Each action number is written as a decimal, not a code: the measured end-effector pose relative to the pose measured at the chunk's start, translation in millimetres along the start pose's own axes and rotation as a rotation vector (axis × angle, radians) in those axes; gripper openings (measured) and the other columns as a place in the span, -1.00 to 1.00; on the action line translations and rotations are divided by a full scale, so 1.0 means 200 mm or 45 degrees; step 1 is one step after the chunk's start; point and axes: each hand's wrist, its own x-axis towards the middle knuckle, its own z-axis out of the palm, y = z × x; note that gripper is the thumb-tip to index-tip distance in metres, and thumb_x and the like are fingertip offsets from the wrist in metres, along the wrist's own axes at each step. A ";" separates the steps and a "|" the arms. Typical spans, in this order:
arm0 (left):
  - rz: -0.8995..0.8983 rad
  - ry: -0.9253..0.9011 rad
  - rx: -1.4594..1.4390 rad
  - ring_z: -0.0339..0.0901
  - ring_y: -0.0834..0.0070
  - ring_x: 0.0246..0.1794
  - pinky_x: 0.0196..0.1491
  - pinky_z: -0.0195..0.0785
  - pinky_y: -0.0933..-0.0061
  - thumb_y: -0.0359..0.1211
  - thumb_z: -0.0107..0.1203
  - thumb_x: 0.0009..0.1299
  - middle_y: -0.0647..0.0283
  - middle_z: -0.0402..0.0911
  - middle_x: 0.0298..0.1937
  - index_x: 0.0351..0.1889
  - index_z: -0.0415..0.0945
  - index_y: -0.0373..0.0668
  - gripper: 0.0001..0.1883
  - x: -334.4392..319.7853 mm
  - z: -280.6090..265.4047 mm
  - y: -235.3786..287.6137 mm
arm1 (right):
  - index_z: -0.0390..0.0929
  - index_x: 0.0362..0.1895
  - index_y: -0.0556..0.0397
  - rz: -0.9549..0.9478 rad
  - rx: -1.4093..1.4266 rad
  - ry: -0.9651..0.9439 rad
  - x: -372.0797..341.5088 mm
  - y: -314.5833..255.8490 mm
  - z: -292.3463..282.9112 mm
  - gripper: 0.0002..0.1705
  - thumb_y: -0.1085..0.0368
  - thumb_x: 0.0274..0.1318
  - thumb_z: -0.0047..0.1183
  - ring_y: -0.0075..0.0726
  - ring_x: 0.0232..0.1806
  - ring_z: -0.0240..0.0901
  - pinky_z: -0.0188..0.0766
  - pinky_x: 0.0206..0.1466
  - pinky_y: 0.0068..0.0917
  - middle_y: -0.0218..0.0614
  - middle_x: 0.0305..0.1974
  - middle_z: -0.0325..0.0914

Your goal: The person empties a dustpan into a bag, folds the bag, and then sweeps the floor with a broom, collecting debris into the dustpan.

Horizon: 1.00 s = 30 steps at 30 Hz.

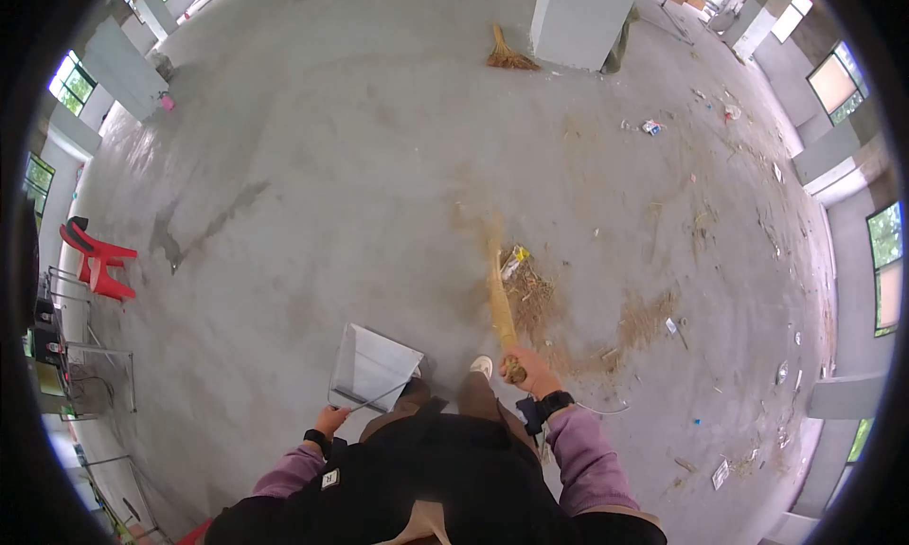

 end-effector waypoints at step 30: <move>-0.040 -0.009 -0.118 0.47 0.46 -0.37 -0.33 0.29 0.40 -0.20 0.14 0.08 0.11 0.57 -0.39 -0.28 0.49 -0.43 -0.58 0.01 0.02 0.05 | 0.27 -0.34 0.12 0.602 0.678 0.023 0.15 -0.20 0.35 -0.80 0.26 0.01 -0.09 -0.47 -0.60 0.25 0.14 -0.65 -0.61 -0.34 -0.51 0.31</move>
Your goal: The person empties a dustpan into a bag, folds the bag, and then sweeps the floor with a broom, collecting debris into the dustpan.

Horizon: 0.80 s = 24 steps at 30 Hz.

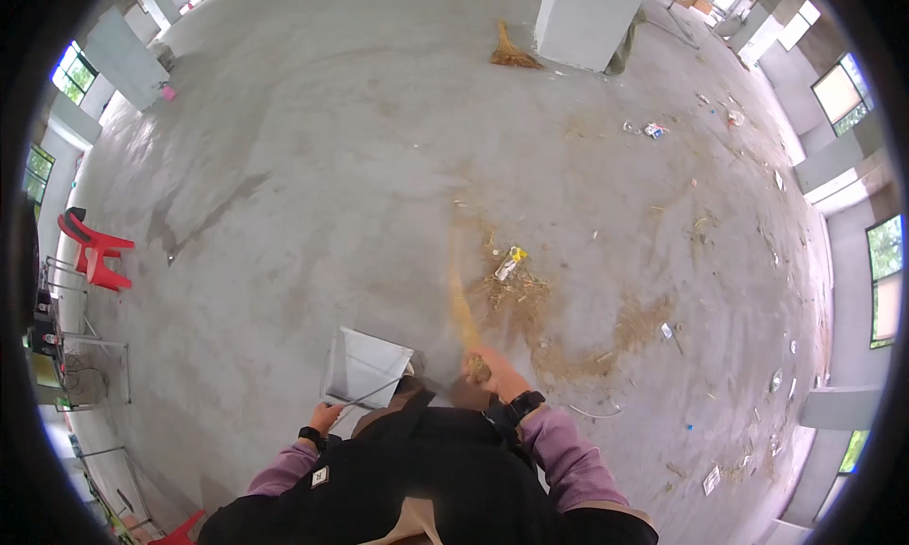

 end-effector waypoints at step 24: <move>0.115 -0.029 -0.061 0.44 0.48 -0.51 -0.46 0.28 0.45 -0.14 0.12 0.08 0.21 0.52 -0.53 -0.45 0.51 -0.35 -0.63 0.13 -0.11 -0.01 | 0.25 -0.39 0.04 -0.256 0.494 0.063 -0.28 -0.06 -0.05 -0.85 0.28 0.00 -0.09 -0.45 -0.58 0.26 0.20 -0.60 -0.56 -0.35 -0.52 0.29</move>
